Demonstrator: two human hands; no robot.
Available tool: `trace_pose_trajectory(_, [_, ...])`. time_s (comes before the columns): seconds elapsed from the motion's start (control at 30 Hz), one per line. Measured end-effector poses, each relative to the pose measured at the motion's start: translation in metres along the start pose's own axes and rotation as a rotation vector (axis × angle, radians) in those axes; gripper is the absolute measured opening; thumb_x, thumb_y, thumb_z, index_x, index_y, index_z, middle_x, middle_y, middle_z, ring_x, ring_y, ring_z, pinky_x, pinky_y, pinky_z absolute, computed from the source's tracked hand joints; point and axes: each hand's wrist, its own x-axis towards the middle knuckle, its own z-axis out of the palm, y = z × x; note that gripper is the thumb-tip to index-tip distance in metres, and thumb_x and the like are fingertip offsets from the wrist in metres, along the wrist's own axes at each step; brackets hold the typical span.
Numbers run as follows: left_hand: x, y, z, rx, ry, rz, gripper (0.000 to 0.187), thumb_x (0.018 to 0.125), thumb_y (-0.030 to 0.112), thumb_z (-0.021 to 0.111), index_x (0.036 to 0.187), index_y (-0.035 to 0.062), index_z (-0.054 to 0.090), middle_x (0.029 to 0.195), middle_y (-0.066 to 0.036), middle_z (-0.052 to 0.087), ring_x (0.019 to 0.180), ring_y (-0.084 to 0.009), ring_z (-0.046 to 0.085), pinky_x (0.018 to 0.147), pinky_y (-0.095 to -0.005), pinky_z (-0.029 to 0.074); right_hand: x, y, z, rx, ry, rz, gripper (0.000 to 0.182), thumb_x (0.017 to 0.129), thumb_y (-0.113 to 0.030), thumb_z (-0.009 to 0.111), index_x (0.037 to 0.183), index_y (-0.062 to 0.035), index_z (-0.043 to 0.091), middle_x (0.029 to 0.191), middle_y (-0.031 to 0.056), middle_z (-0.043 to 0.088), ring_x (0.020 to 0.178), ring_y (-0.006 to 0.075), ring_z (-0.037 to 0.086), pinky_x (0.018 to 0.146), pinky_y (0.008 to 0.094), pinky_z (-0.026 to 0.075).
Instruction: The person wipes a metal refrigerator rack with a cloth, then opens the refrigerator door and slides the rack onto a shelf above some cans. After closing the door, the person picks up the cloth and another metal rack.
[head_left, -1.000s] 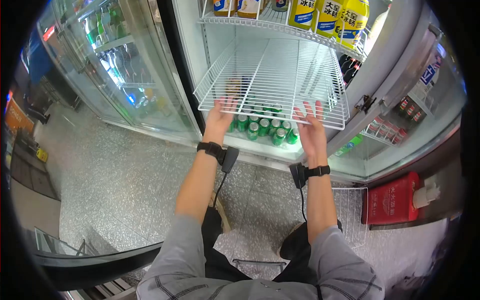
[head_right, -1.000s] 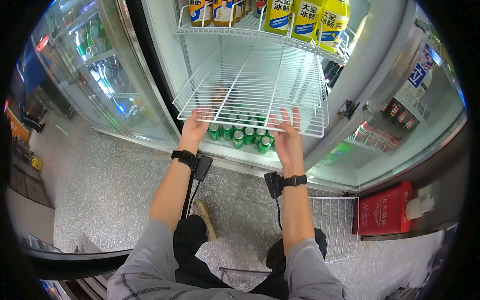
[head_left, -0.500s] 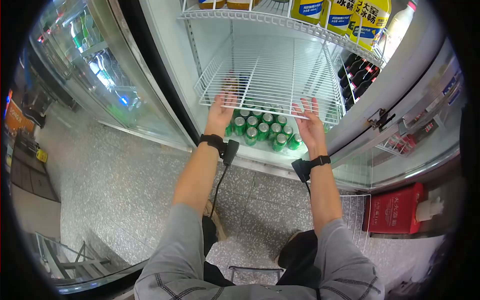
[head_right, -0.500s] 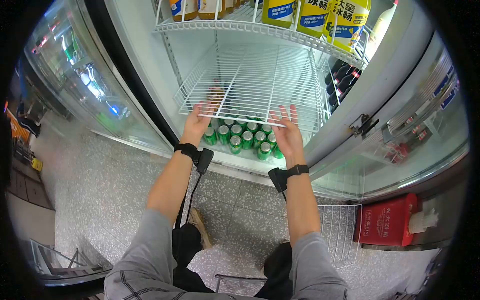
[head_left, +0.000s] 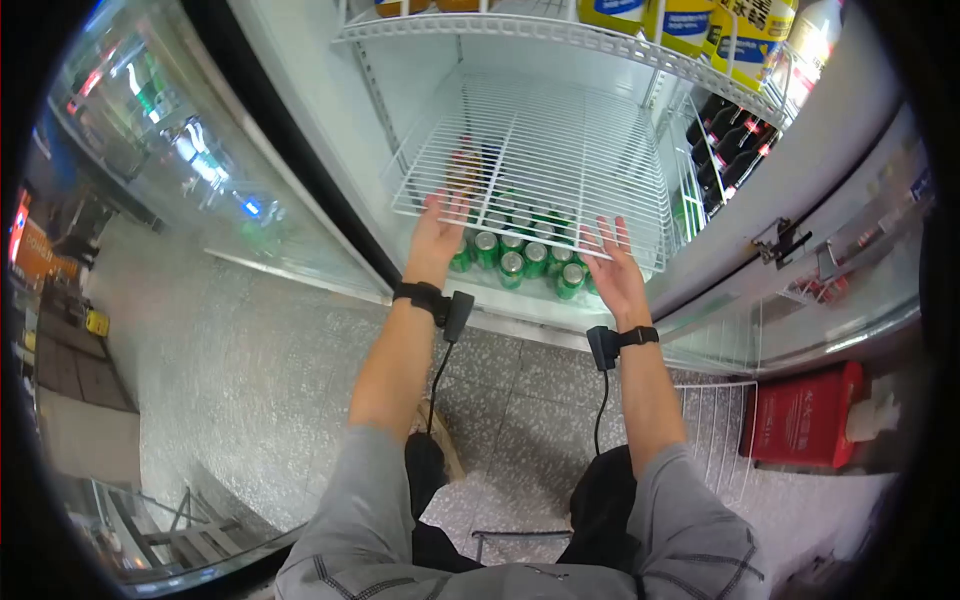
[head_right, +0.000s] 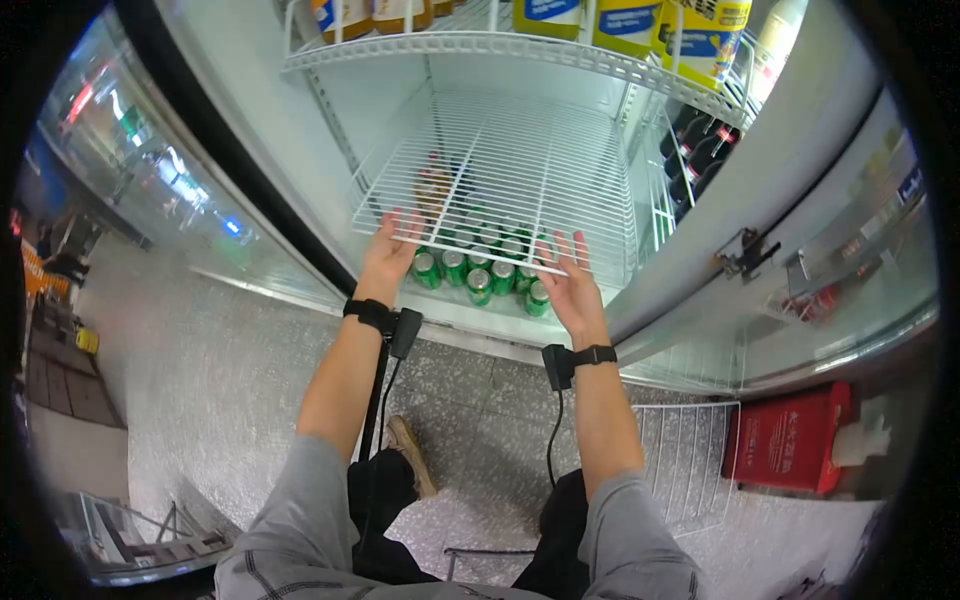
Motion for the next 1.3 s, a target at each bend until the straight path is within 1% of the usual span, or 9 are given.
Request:
trace_pose_trajectory(0.03, [0.005, -0.009, -0.008, 0.264, -0.147, 0.086, 0.03, 0.105, 0.017, 0.039, 0.133, 0.0052, 0.041, 0.131, -0.013, 0.049, 0.121, -0.0313, 0.052, 0.107, -0.0456, 0.046, 0.002, -0.001, -0.006, -0.054, 0.041, 0.015, 0.067, 0.094, 0.004, 0.05, 0.151, -0.017, 0.023, 0.154, 0.0122, 0.031, 0.133, 0.0368, 0.044, 0.108, 0.0483, 0.044])
trace_pose_trajectory(0.13, [-0.007, 0.002, 0.016, -0.531, 0.286, -0.158, 0.026, 0.104, 0.01, 0.041, 0.129, 0.0085, 0.039, 0.131, -0.008, 0.048, 0.125, -0.032, 0.049, 0.107, -0.0491, 0.044, -0.002, -0.001, -0.005, -0.126, 0.061, 0.041, 0.067, 0.094, 0.004, 0.049, 0.152, -0.016, 0.022, 0.154, 0.012, 0.031, 0.132, 0.0368, 0.045, 0.107, 0.048, 0.044])
trace_pose_trajectory(0.17, [-0.005, 0.005, 0.01, -0.561, 0.225, -0.187, 0.027, 0.104, 0.012, 0.043, 0.13, 0.0104, 0.037, 0.134, -0.007, 0.046, 0.126, -0.0332, 0.048, 0.107, -0.051, 0.043, -0.003, 0.001, -0.003, -0.114, 0.045, 0.028, 0.067, 0.095, 0.003, 0.049, 0.152, -0.0152, 0.021, 0.154, 0.012, 0.031, 0.13, 0.0371, 0.046, 0.106, 0.0481, 0.046])
trace_pose_trajectory(0.57, [-0.002, -0.011, 0.021, -0.652, 0.229, -0.19, 0.032, 0.104, 0.014, 0.041, 0.135, 0.0099, 0.034, 0.139, -0.009, 0.043, 0.126, -0.0339, 0.048, 0.107, -0.0532, 0.043, 0.01, -0.028, 0.002, -0.204, 0.034, -0.014, 0.063, 0.096, -0.003, 0.054, 0.151, -0.0159, 0.025, 0.151, 0.0095, 0.036, 0.128, 0.0359, 0.049, 0.103, 0.044, 0.049])
trace_pose_trajectory(0.87, [0.012, 0.001, 0.004, -0.523, 0.231, -0.139, 0.034, 0.104, 0.015, 0.042, 0.136, 0.008, 0.033, 0.142, -0.009, 0.042, 0.125, -0.0357, 0.047, 0.106, -0.0532, 0.044, 0.007, 0.004, -0.004, -0.092, 0.055, 0.007, 0.065, 0.097, -0.006, 0.055, 0.151, -0.0206, 0.023, 0.151, 0.0078, 0.034, 0.128, 0.034, 0.049, 0.104, 0.0469, 0.048])
trace_pose_trajectory(1.07, [-0.003, 0.022, 0.03, -0.363, 0.201, -0.22, 0.043, 0.105, 0.026, 0.04, 0.142, 0.0079, 0.028, 0.145, -0.01, 0.04, 0.129, -0.0372, 0.044, 0.108, -0.0544, 0.042, 0.009, -0.008, 0.011, -0.071, 0.097, 0.029, 0.064, 0.098, -0.005, 0.052, 0.152, -0.022, 0.021, 0.152, 0.0062, 0.032, 0.129, 0.0337, 0.047, 0.106, 0.0484, 0.044])
trace_pose_trajectory(1.1, [-0.011, 0.034, 0.047, -0.393, 0.243, -0.274, 0.042, 0.105, 0.03, 0.039, 0.142, 0.0115, 0.031, 0.145, -0.011, 0.04, 0.13, -0.0357, 0.045, 0.108, -0.053, 0.041, 0.007, -0.01, 0.017, -0.082, 0.111, 0.039, 0.065, 0.098, -0.005, 0.052, 0.152, -0.0217, 0.021, 0.154, 0.0056, 0.03, 0.129, 0.0341, 0.047, 0.105, 0.0488, 0.044])
trace_pose_trajectory(1.2, [0.015, 0.008, 0.021, -0.482, 0.157, -0.288, 0.046, 0.104, 0.036, 0.041, 0.14, 0.0076, 0.038, 0.137, -0.017, 0.05, 0.127, -0.0343, 0.049, 0.108, -0.0495, 0.041, 0.008, -0.012, 0.009, -0.099, 0.11, 0.041, 0.065, 0.098, -0.005, 0.053, 0.152, -0.0205, 0.022, 0.154, 0.0068, 0.03, 0.128, 0.0346, 0.049, 0.104, 0.0491, 0.045])
trace_pose_trajectory(1.3, [0.04, -0.01, 0.003, -0.53, 0.058, -0.354, 0.039, 0.102, 0.024, 0.047, 0.139, 0.0175, 0.037, 0.137, -0.014, 0.05, 0.124, -0.0356, 0.052, 0.107, -0.0525, 0.043, 0.005, -0.018, 0.013, -0.139, 0.107, 0.018, 0.066, 0.097, -0.005, 0.054, 0.153, -0.0187, 0.022, 0.153, 0.0095, 0.033, 0.127, 0.0343, 0.05, 0.102, 0.0494, 0.046])
